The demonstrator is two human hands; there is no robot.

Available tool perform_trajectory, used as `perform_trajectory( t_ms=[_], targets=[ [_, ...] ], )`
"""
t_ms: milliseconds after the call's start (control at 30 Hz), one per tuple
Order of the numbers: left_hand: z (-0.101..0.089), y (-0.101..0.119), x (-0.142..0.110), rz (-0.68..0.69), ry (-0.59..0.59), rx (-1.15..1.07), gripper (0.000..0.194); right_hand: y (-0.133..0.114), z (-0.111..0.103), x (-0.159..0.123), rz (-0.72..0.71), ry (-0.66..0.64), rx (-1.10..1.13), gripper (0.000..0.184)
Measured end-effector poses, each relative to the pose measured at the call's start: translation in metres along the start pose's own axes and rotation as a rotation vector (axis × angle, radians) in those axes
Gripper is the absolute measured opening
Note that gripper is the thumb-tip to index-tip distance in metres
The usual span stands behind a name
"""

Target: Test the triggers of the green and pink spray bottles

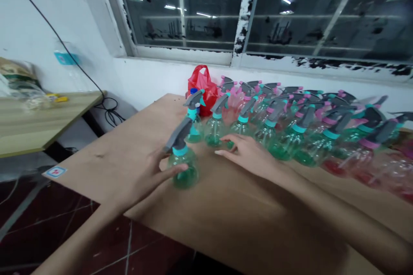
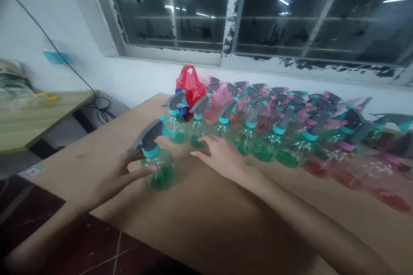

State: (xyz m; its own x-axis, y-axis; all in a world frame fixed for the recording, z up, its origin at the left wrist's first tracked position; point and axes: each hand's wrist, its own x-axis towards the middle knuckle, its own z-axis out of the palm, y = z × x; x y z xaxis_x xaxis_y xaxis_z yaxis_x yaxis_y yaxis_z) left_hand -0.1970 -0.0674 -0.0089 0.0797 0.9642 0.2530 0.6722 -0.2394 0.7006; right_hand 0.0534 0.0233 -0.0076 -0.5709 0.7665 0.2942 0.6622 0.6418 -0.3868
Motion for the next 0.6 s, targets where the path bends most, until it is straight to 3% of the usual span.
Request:
perform_trajectory(
  t_ms=[100, 267, 400, 600],
  targets=[
    [-0.022, -0.03, 0.007, -0.062, 0.111, -0.094, 0.036, -0.018, 0.015, 0.029, -0.016, 0.092, 0.023, 0.039],
    [-0.044, -0.068, 0.039, -0.005, 0.196, -0.114, 0.038, -0.033, 0.037, 0.069, -0.001, 0.217, 0.049, 0.051],
    [-0.048, -0.091, 0.071, 0.04, 0.205, -0.088, 0.039, -0.037, 0.049, 0.089, 0.045, 0.262, 0.063, 0.058],
    [-0.045, -0.106, 0.107, 0.117, 0.167, -0.074, 0.04, -0.039, 0.057, 0.105, 0.081, 0.206, 0.061, 0.06]
  ],
)
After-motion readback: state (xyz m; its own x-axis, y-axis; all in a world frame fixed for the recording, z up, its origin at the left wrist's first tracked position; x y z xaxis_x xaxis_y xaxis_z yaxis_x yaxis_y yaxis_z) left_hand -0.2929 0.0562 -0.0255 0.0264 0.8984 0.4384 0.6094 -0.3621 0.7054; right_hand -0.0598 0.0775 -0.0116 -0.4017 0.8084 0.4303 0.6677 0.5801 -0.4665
